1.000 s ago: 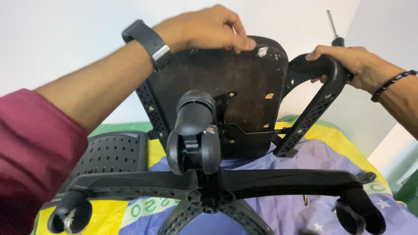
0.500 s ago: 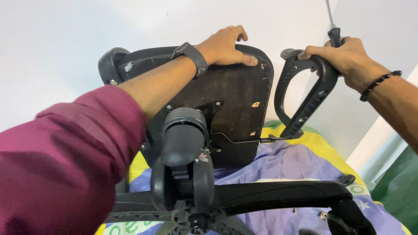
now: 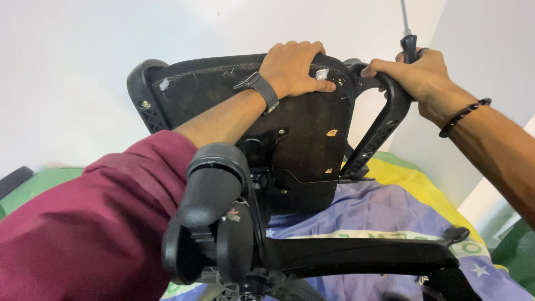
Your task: The person uses a screwdriver to tighten multiple screws on the underside of an office chair base, securing the seat to the frame. The chair is inverted on a patterned cloth while the person works on the attachment points.
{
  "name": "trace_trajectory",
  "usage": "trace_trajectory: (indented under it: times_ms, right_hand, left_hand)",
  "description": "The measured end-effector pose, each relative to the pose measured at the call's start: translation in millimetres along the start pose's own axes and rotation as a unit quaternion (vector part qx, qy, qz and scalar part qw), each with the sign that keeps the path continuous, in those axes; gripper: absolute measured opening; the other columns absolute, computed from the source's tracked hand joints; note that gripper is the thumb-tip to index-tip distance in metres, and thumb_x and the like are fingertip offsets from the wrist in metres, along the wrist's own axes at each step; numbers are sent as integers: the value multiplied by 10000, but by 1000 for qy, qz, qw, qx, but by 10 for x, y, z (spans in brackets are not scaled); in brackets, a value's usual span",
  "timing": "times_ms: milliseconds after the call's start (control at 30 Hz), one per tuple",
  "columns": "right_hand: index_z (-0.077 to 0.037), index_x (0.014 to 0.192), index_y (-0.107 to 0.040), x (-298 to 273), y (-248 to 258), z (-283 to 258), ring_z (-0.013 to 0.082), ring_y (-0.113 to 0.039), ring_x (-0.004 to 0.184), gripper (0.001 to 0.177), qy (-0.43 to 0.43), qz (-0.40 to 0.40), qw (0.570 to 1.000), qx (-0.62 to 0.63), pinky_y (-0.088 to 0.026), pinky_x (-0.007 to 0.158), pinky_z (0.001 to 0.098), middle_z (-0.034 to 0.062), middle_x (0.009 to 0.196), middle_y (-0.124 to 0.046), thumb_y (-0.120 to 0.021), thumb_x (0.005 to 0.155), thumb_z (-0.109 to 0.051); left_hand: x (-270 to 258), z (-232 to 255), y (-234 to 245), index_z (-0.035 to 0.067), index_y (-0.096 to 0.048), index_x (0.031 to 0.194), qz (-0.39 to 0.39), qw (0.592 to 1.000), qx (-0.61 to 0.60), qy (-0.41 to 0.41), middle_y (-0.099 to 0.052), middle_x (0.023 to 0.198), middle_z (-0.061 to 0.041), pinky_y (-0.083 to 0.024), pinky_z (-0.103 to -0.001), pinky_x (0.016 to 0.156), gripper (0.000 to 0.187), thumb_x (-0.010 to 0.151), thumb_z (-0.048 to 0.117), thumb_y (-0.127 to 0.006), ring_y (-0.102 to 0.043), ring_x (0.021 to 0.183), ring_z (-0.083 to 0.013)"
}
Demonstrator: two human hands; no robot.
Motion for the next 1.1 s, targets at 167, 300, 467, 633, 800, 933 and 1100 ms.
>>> trace_trajectory:
  times_ms: [167,300,467,633,800,933,1100]
  right_hand:
    - [-80,789,-580,7,-59,50,158,-640,546,420,-49,-4,999,5,-558,482,286,77,707,-658,-899,656,-318]
    - [-32,877,-675,106,-167,-34,145,-659,555,435,-44,-32,999,6,-561,485,271,59,736,-695,-892,648,-331]
    - [45,975,-702,373,-346,-206,164,-737,599,520,-63,-71,992,87,-641,539,259,109,793,-756,-866,663,-338]
    - [59,1012,-710,595,-632,-290,208,-697,610,565,-23,-108,993,43,-589,542,255,129,814,-732,-867,705,-388]
    - [25,1060,-694,666,-647,-150,278,-739,668,649,-29,-49,997,-60,-599,588,315,136,811,-732,-775,763,-546]
    - [0,1018,-716,673,-653,-172,309,-734,694,751,-6,-31,986,-166,-571,591,418,166,773,-710,-551,896,-722]
    - [37,888,-718,580,-690,-276,304,-740,658,869,39,-40,962,-268,-583,562,402,198,660,-687,-433,979,-778]
  left_hand:
    - [-1,-5,-24,117,-657,1220,-1,1000,6,11,-717,1113,-82,-481,-461,914,833,698,756,-769,-655,1072,-291]
    - [-2,10,-23,125,-651,1235,-4,1000,7,18,-711,1121,-78,-470,-457,930,823,704,743,-767,-646,1085,-285]
    - [-22,41,6,97,-664,1192,8,1000,23,7,-719,1065,-88,-486,-461,889,832,695,756,-764,-666,1030,-296]
    - [7,-16,-1,6,-654,1144,-32,997,31,62,-721,934,-124,-530,-407,836,1031,626,897,-709,-708,898,-278]
    - [14,55,87,14,-586,1288,-18,998,-12,56,-725,867,-154,-564,-401,781,1156,586,927,-683,-732,841,-301]
    - [-43,61,79,113,-473,1470,-32,994,-56,89,-763,800,-130,-596,-378,752,1259,521,926,-634,-762,810,-275]
    - [19,138,108,142,-577,1373,5,1000,-6,25,-748,889,-95,-574,-407,762,1199,476,917,-762,-740,832,-296]
Point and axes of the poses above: each hand's wrist, its own x-axis towards the middle knuckle, its own y-axis out of the back of the hand, z = x × y, the point moved 7 cm from there along x, towards the middle knuckle
